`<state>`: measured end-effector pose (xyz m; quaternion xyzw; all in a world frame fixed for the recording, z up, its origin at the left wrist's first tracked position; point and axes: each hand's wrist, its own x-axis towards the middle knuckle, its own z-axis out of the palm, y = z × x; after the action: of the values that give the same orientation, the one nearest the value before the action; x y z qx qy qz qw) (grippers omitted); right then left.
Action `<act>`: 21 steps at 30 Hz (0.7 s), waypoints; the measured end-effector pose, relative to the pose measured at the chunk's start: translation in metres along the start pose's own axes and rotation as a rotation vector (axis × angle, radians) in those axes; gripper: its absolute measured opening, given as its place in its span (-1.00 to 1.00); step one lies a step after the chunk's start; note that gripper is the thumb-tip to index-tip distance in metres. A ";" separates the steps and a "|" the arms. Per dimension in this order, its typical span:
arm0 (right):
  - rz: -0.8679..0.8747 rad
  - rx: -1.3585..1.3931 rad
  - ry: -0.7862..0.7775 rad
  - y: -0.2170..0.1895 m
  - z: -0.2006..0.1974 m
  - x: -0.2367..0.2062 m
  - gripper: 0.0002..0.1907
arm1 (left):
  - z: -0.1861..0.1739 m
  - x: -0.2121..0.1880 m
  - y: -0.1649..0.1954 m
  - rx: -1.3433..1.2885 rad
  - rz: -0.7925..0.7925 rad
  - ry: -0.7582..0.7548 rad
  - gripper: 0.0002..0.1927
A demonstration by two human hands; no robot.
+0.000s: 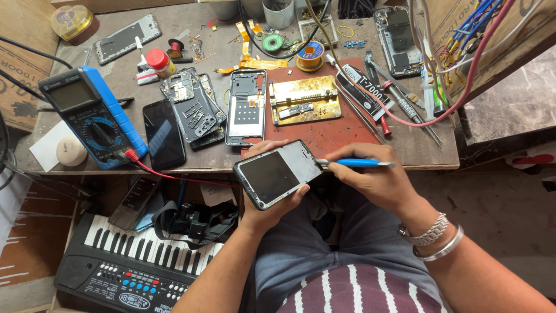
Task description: The person pries the old screen off a disassembled smartphone using a pry tool, scrapes and cleans adhesive residue from the phone frame, then unwraps a new replacement screen and holds it against the phone frame to align it.
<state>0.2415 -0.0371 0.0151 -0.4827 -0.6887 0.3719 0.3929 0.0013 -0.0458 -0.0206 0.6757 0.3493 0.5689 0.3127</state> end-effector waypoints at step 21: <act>0.032 0.058 0.053 -0.018 0.023 0.026 -0.75 | 0.001 -0.001 -0.003 -0.070 -0.005 0.008 -0.12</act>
<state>0.2084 -0.0202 0.0259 -0.4917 -0.6594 0.3850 0.4186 0.0021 -0.0446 -0.0235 0.6611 0.3321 0.5829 0.3361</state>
